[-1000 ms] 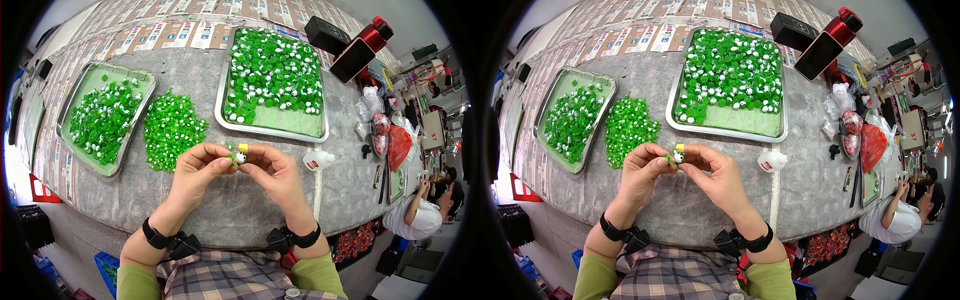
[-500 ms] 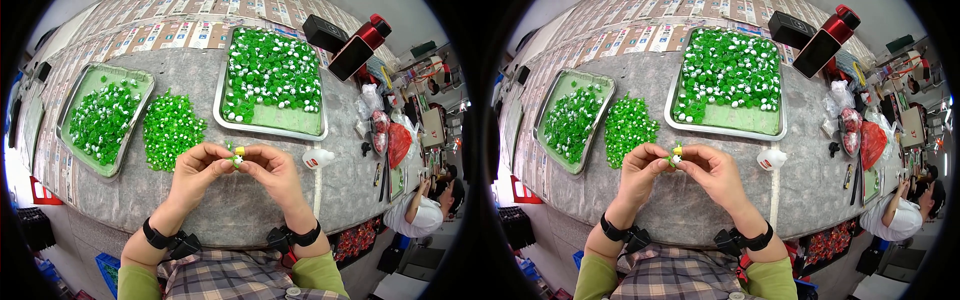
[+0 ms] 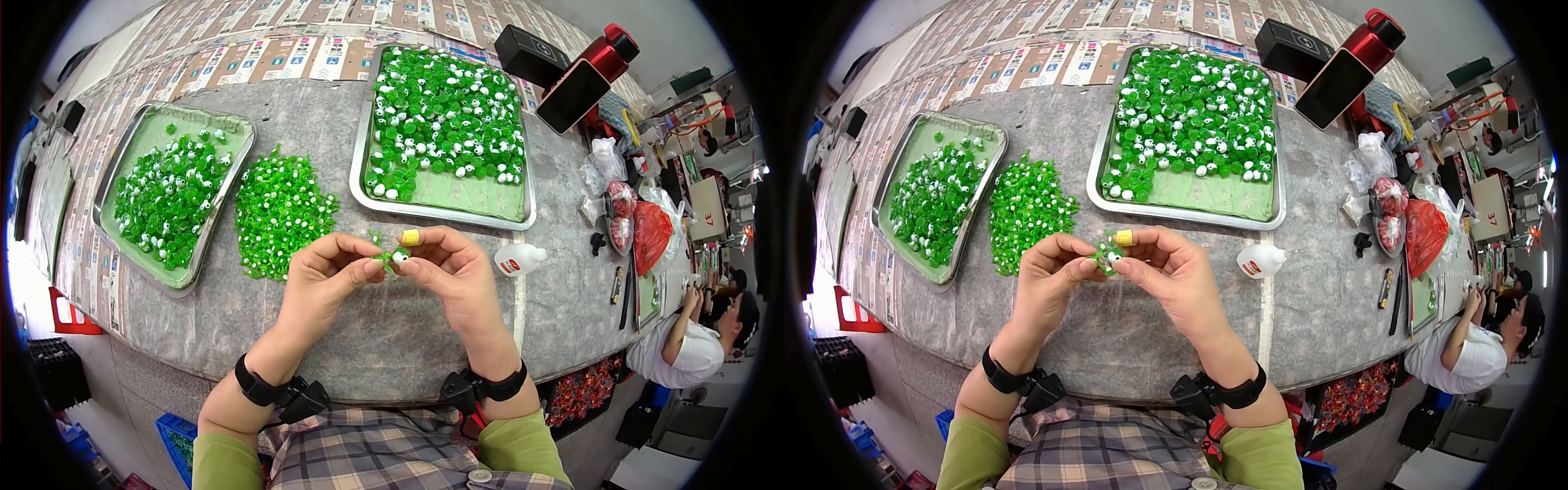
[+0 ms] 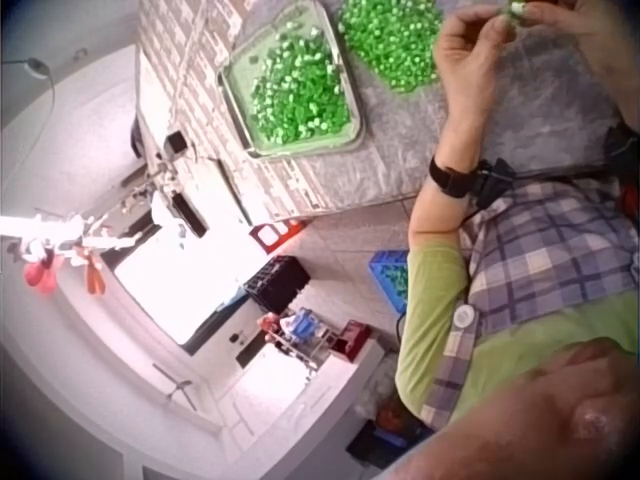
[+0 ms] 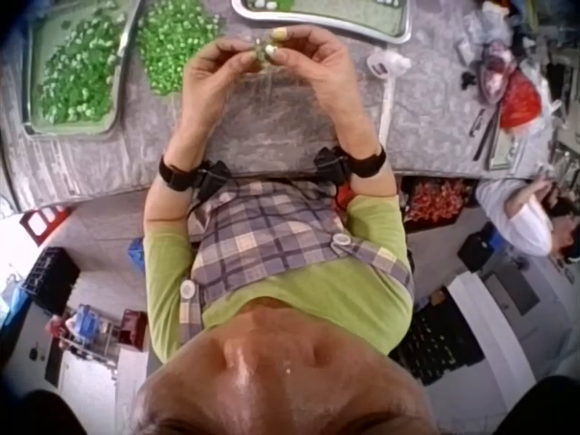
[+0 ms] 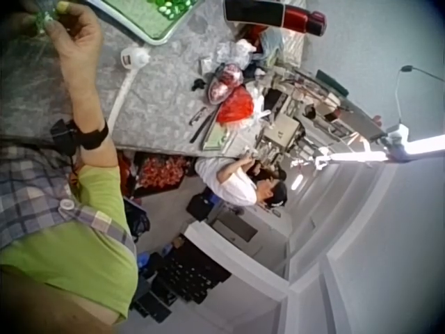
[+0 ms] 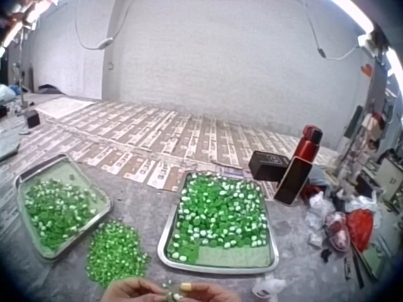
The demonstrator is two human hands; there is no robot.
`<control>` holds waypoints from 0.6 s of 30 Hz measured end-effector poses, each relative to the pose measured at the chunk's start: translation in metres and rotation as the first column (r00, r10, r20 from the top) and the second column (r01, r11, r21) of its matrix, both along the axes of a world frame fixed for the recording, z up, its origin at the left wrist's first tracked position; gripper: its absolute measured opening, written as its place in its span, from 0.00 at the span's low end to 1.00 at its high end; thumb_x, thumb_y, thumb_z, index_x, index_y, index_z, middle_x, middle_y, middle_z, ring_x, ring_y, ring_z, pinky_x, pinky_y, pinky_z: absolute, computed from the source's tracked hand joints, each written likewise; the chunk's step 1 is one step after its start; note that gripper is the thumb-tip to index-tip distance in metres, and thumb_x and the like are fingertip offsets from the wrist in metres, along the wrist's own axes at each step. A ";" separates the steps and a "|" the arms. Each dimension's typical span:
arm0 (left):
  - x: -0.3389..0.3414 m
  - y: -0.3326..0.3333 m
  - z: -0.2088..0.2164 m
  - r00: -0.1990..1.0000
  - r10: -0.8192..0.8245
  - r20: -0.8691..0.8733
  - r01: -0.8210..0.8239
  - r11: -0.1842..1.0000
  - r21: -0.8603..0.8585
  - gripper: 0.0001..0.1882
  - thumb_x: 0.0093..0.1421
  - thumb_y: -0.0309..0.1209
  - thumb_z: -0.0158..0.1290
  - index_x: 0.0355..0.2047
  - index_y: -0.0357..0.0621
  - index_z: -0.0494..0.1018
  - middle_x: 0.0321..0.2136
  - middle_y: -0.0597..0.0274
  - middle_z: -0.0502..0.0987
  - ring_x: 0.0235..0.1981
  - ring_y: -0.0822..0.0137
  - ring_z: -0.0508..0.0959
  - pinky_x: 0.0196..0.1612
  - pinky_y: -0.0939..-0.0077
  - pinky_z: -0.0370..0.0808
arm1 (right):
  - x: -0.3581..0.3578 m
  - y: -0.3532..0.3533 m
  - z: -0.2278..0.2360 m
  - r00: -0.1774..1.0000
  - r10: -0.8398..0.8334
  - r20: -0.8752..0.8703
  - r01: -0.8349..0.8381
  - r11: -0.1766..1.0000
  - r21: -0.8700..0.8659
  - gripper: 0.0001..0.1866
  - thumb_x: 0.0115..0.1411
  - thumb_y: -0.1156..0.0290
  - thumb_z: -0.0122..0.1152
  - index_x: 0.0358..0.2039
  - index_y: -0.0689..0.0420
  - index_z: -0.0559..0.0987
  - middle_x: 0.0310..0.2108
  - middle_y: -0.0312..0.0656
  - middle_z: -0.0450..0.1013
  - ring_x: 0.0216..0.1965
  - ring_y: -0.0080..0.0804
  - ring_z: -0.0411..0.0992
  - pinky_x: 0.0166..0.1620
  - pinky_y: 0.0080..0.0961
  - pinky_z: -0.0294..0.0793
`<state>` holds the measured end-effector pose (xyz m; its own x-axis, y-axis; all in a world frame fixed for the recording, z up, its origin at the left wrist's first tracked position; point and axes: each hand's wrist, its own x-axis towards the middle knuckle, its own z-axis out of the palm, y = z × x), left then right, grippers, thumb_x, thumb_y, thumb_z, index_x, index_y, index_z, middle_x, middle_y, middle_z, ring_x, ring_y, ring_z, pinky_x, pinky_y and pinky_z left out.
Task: The person assembles toy figures by applying glue from a bottle onto green plastic pieces, attaching white head components to them by hand, and placing the finished figures onto a tray.
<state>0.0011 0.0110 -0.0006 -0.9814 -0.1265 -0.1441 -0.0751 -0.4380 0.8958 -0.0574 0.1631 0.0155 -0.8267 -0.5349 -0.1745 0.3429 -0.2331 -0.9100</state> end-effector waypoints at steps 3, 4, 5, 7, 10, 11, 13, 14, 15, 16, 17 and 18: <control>-0.001 -0.001 -0.002 1.000 0.011 0.022 -0.013 0.997 0.071 0.07 0.49 0.24 0.51 0.29 0.37 0.69 0.25 0.63 0.73 0.26 0.75 0.73 0.31 0.84 0.71 | 0.000 0.001 -0.001 1.000 -0.012 -0.015 0.011 0.999 -0.040 0.10 0.47 0.80 0.56 0.33 0.62 0.72 0.30 0.37 0.70 0.32 0.19 0.68 0.36 0.13 0.68; -0.001 -0.001 -0.002 1.000 0.014 0.021 -0.015 0.997 0.071 0.07 0.49 0.24 0.52 0.29 0.37 0.69 0.25 0.62 0.73 0.26 0.75 0.73 0.31 0.84 0.71 | 0.000 0.001 -0.002 1.000 -0.005 -0.029 0.003 0.999 -0.048 0.10 0.47 0.81 0.56 0.33 0.62 0.72 0.30 0.37 0.70 0.32 0.19 0.68 0.36 0.13 0.68; -0.001 -0.001 -0.003 1.000 0.016 0.021 -0.017 0.997 0.071 0.07 0.48 0.24 0.52 0.29 0.37 0.69 0.25 0.62 0.73 0.26 0.75 0.73 0.31 0.83 0.71 | 0.001 0.001 -0.002 1.000 -0.006 -0.029 0.005 0.999 -0.049 0.10 0.47 0.81 0.56 0.33 0.62 0.72 0.30 0.37 0.70 0.32 0.19 0.68 0.36 0.13 0.68; -0.001 -0.001 -0.002 1.000 0.012 0.019 -0.013 0.998 0.069 0.07 0.48 0.24 0.52 0.29 0.36 0.69 0.24 0.62 0.73 0.26 0.75 0.73 0.31 0.83 0.71 | 0.001 0.000 -0.002 0.999 -0.016 -0.047 0.013 0.998 -0.065 0.10 0.47 0.81 0.56 0.33 0.63 0.72 0.30 0.37 0.70 0.32 0.18 0.68 0.36 0.12 0.68; -0.001 -0.001 -0.003 1.000 0.005 0.013 -0.006 0.999 0.054 0.06 0.49 0.23 0.51 0.29 0.36 0.69 0.25 0.62 0.73 0.26 0.75 0.73 0.31 0.84 0.71 | 0.002 -0.001 0.001 0.997 -0.014 -0.078 0.012 0.999 -0.032 0.09 0.46 0.81 0.56 0.31 0.62 0.72 0.28 0.38 0.71 0.30 0.21 0.69 0.35 0.15 0.69; -0.001 -0.001 -0.003 1.000 0.002 0.008 -0.002 0.999 0.041 0.06 0.49 0.23 0.51 0.29 0.36 0.70 0.25 0.62 0.73 0.26 0.75 0.73 0.32 0.84 0.71 | 0.002 -0.001 0.001 0.997 -0.014 -0.079 0.012 0.999 -0.033 0.09 0.46 0.81 0.56 0.31 0.62 0.72 0.28 0.38 0.71 0.30 0.21 0.69 0.35 0.15 0.69; -0.001 0.000 -0.003 1.000 0.011 -0.012 -0.011 1.000 -0.027 0.05 0.49 0.22 0.51 0.28 0.36 0.70 0.25 0.62 0.73 0.26 0.76 0.72 0.31 0.85 0.70 | 0.003 -0.001 0.000 0.994 0.013 -0.110 -0.012 1.000 0.013 0.09 0.47 0.80 0.55 0.32 0.63 0.72 0.29 0.37 0.70 0.31 0.18 0.68 0.35 0.12 0.68; -0.001 0.000 -0.003 0.999 0.019 -0.033 -0.021 0.995 -0.094 0.04 0.48 0.21 0.51 0.27 0.36 0.70 0.25 0.63 0.73 0.26 0.76 0.72 0.31 0.85 0.70 | 0.003 -0.002 0.000 0.994 0.014 -0.110 -0.012 1.000 0.013 0.09 0.47 0.80 0.55 0.32 0.63 0.72 0.29 0.37 0.70 0.31 0.18 0.68 0.35 0.12 0.68; -0.001 0.000 -0.003 0.999 0.019 -0.032 -0.022 0.995 -0.094 0.04 0.48 0.21 0.51 0.27 0.36 0.70 0.25 0.63 0.73 0.26 0.76 0.72 0.31 0.85 0.70 | 0.003 -0.002 0.000 0.996 0.021 -0.090 -0.019 1.000 0.015 0.09 0.47 0.80 0.55 0.32 0.63 0.71 0.29 0.37 0.70 0.31 0.18 0.68 0.35 0.12 0.68; -0.001 0.001 -0.004 0.996 0.038 -0.082 -0.053 0.980 -0.191 0.04 0.48 0.20 0.51 0.27 0.36 0.71 0.25 0.63 0.73 0.26 0.76 0.72 0.31 0.85 0.70 | 0.003 -0.002 -0.001 0.997 0.028 -0.070 -0.027 0.999 0.018 0.09 0.48 0.80 0.55 0.32 0.64 0.71 0.29 0.37 0.70 0.31 0.18 0.68 0.35 0.12 0.68; -0.001 0.001 -0.004 0.990 0.052 -0.133 -0.089 0.954 -0.285 0.04 0.47 0.20 0.51 0.26 0.35 0.71 0.25 0.63 0.73 0.26 0.75 0.72 0.30 0.85 0.69 | 0.004 -0.003 -0.002 0.997 0.028 -0.070 -0.027 0.999 0.018 0.09 0.48 0.80 0.55 0.32 0.64 0.71 0.29 0.37 0.70 0.31 0.18 0.68 0.35 0.12 0.68; -0.001 0.001 -0.004 0.990 0.050 -0.135 -0.087 0.955 -0.285 0.04 0.47 0.20 0.51 0.26 0.35 0.71 0.25 0.63 0.73 0.26 0.75 0.72 0.30 0.85 0.69 | 0.004 -0.003 -0.003 0.999 0.029 -0.025 -0.029 1.000 0.004 0.10 0.48 0.79 0.55 0.33 0.64 0.71 0.29 0.37 0.70 0.31 0.18 0.68 0.35 0.12 0.68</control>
<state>0.0004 0.0121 -0.0043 -0.9767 -0.2125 0.0314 0.0662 -0.1589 0.9851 -0.0536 0.1604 0.0121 -0.8149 -0.5583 -0.1557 0.3265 -0.2203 -0.9192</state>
